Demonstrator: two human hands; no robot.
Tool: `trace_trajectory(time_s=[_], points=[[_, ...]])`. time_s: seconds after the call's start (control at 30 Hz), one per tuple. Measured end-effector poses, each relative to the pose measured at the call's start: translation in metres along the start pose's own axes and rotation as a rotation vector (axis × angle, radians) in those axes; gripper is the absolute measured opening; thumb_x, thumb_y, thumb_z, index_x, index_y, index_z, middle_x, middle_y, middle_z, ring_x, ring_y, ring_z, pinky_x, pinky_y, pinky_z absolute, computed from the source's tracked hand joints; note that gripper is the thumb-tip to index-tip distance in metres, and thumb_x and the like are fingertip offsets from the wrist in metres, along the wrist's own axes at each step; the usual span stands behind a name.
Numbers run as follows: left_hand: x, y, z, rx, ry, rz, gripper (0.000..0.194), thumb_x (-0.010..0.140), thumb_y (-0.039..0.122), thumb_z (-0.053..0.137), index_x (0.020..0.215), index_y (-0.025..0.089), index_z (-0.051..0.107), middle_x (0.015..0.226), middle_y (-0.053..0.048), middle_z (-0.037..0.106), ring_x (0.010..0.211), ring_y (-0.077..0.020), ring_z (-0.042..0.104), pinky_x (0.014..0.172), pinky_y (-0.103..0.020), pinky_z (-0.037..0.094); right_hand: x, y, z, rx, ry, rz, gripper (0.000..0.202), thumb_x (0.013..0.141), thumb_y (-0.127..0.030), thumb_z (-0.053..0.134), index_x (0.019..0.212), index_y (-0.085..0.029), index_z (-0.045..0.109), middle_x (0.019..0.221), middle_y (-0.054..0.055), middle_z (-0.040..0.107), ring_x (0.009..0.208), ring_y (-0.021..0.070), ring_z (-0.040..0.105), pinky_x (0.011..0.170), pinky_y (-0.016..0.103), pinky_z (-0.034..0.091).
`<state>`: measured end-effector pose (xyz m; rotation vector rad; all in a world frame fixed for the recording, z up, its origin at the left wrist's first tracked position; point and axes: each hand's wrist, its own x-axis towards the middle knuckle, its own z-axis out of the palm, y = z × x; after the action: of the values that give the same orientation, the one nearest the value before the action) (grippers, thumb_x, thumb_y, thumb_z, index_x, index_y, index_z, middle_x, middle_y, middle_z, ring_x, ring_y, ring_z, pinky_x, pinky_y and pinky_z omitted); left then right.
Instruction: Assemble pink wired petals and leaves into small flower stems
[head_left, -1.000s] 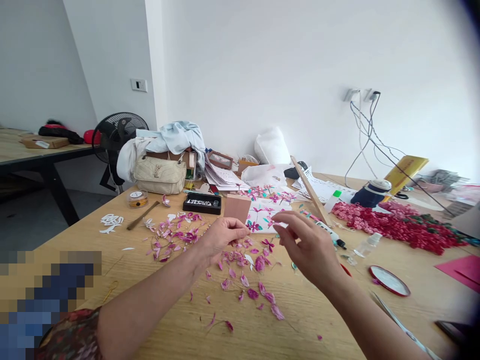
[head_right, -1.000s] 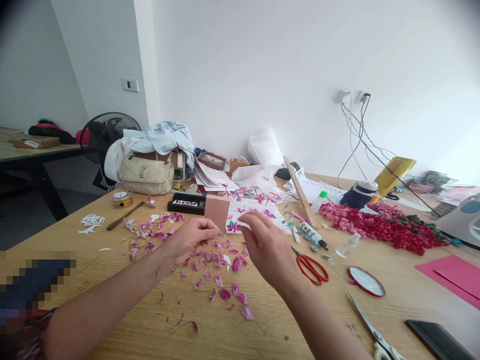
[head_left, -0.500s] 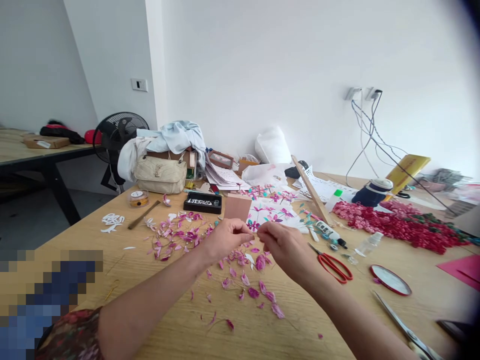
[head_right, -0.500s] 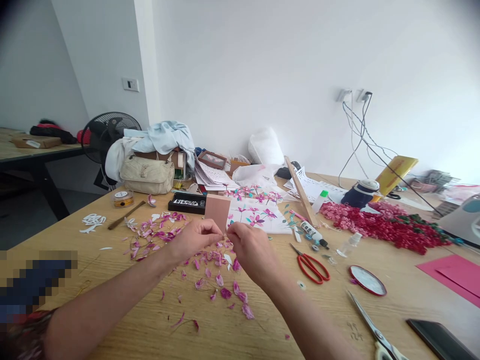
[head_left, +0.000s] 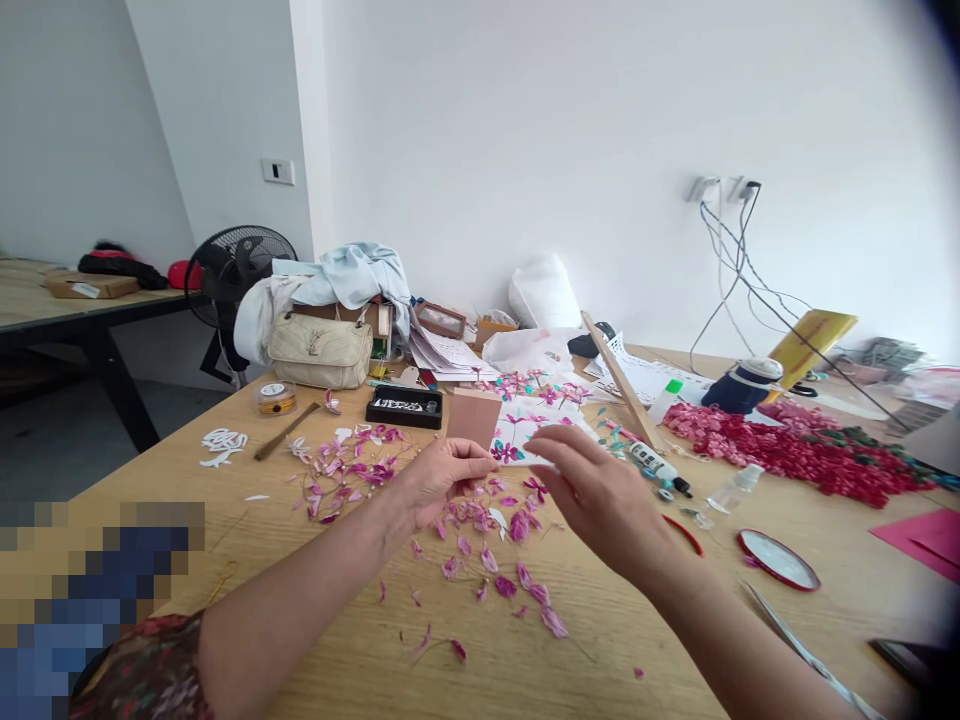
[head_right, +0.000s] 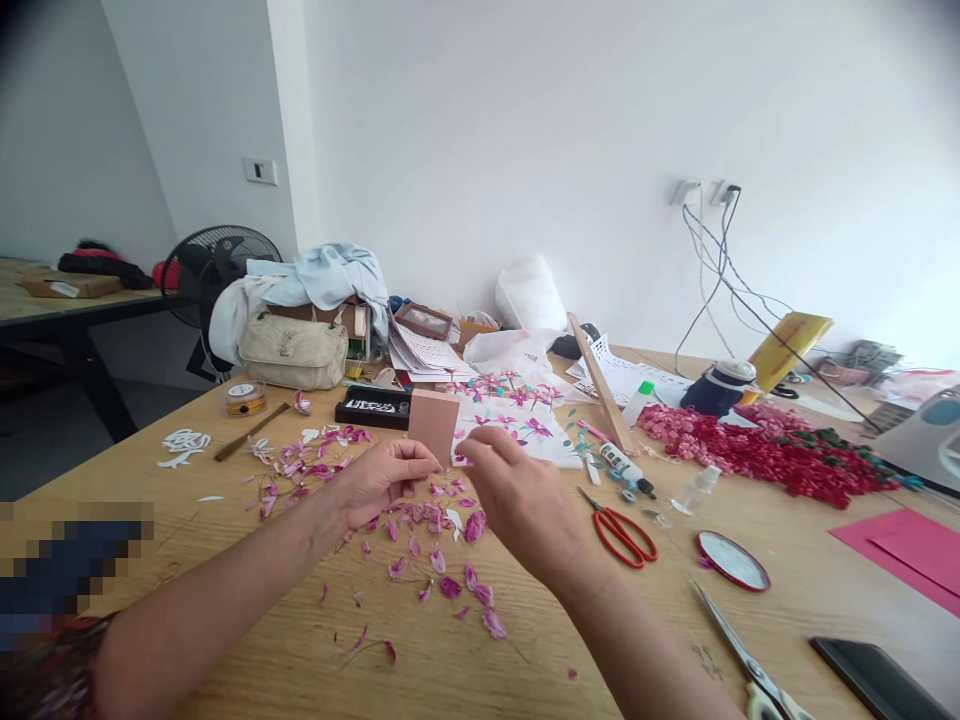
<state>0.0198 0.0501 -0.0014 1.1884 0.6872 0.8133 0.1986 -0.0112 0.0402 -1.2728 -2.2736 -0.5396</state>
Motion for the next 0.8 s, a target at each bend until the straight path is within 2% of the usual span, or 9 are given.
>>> trace_trajectory(time_s=[0.1, 0.2, 0.33, 0.4, 0.47, 0.57, 0.63, 0.7, 0.8], points=[[-0.001, -0.002, -0.001, -0.131, -0.098, -0.085, 0.026, 0.057, 0.030, 0.074, 0.064, 0.011, 0.056, 0.054, 0.003, 0.048, 0.046, -0.0038, 0.037, 0.045, -0.019, 0.025, -0.002, -0.002, 0.007, -0.055, -0.070, -0.142, 0.030, 0.085, -0.008, 0.036, 0.108, -0.018, 0.052, 0.111, 0.009, 0.056, 0.073, 0.0151, 0.060, 0.051, 0.022, 0.044], [-0.001, -0.002, -0.001, -0.145, -0.152, -0.089, 0.026, 0.058, 0.030, 0.073, 0.063, 0.012, 0.055, 0.053, 0.003, 0.048, 0.045, -0.0039, 0.037, 0.044, -0.019, 0.025, 0.001, -0.002, 0.014, 0.017, -0.106, -0.180, 0.031, 0.082, -0.003, 0.032, 0.098, -0.014, 0.056, 0.102, 0.011, 0.059, 0.072, 0.0144, 0.060, 0.053, 0.021, 0.045], [-0.002, 0.001, 0.002, 0.024, -0.108, -0.017, 0.021, 0.064, 0.029, 0.068, 0.065, 0.012, 0.057, 0.053, 0.004, 0.045, 0.046, -0.0040, 0.036, 0.045, -0.018, 0.026, 0.003, -0.007, 0.015, 0.243, -0.094, 0.004, 0.027, 0.080, -0.004, 0.034, 0.079, -0.016, 0.058, 0.075, 0.005, 0.062, 0.061, 0.0118, 0.058, 0.051, 0.020, 0.043], [-0.003, 0.002, 0.004, 0.242, -0.031, 0.114, 0.015, 0.070, 0.025, 0.063, 0.065, 0.012, 0.058, 0.055, 0.004, 0.045, 0.049, -0.0052, 0.038, 0.048, -0.018, 0.028, 0.004, -0.011, 0.015, 0.346, -0.098, 0.148, 0.021, 0.080, -0.009, 0.039, 0.072, -0.017, 0.057, 0.065, 0.001, 0.060, 0.058, 0.0116, 0.058, 0.051, 0.020, 0.042], [-0.003, 0.000, 0.005, 0.557, 0.040, 0.358, 0.012, 0.075, 0.020, 0.057, 0.066, 0.013, 0.059, 0.061, 0.002, 0.048, 0.056, -0.0076, 0.043, 0.053, -0.020, 0.033, 0.006, -0.013, 0.015, 0.456, -0.141, 0.308, 0.017, 0.078, -0.012, 0.043, 0.068, -0.018, 0.055, 0.057, -0.001, 0.058, 0.053, 0.0114, 0.057, 0.050, 0.019, 0.041], [-0.003, -0.008, 0.006, 1.067, 0.094, 0.779, 0.022, 0.083, 0.015, 0.044, 0.067, 0.013, 0.059, 0.067, -0.001, 0.048, 0.066, -0.0117, 0.047, 0.061, -0.024, 0.037, 0.012, -0.011, 0.018, 0.612, -0.280, 0.555, 0.017, 0.077, -0.016, 0.043, 0.062, -0.018, 0.049, 0.049, -0.003, 0.054, 0.043, 0.0111, 0.055, 0.042, 0.018, 0.038], [-0.001, -0.013, 0.005, 1.236, 0.116, 0.910, 0.027, 0.085, 0.014, 0.038, 0.068, 0.013, 0.059, 0.067, -0.002, 0.047, 0.066, -0.0128, 0.046, 0.061, -0.025, 0.037, 0.016, -0.005, 0.018, 0.646, -0.343, 0.651, 0.017, 0.076, -0.017, 0.043, 0.060, -0.018, 0.047, 0.049, -0.002, 0.055, 0.039, 0.0115, 0.054, 0.038, 0.019, 0.036], [0.000, -0.013, 0.005, 1.152, 0.148, 0.858, 0.025, 0.084, 0.015, 0.041, 0.067, 0.013, 0.059, 0.067, -0.002, 0.048, 0.065, -0.0121, 0.047, 0.060, -0.024, 0.037, 0.017, 0.001, 0.015, 0.572, -0.315, 0.678, 0.016, 0.077, -0.017, 0.043, 0.061, -0.018, 0.048, 0.051, -0.002, 0.056, 0.039, 0.0117, 0.054, 0.038, 0.019, 0.036], [0.001, -0.008, 0.004, 0.718, 0.179, 0.520, 0.014, 0.077, 0.018, 0.053, 0.065, 0.013, 0.060, 0.065, 0.000, 0.051, 0.061, -0.0096, 0.047, 0.059, -0.022, 0.036, 0.011, 0.005, 0.006, 0.295, -0.085, 0.534, 0.016, 0.081, -0.021, 0.043, 0.068, -0.018, 0.053, 0.053, -0.001, 0.057, 0.045, 0.0134, 0.055, 0.044, 0.022, 0.037]])
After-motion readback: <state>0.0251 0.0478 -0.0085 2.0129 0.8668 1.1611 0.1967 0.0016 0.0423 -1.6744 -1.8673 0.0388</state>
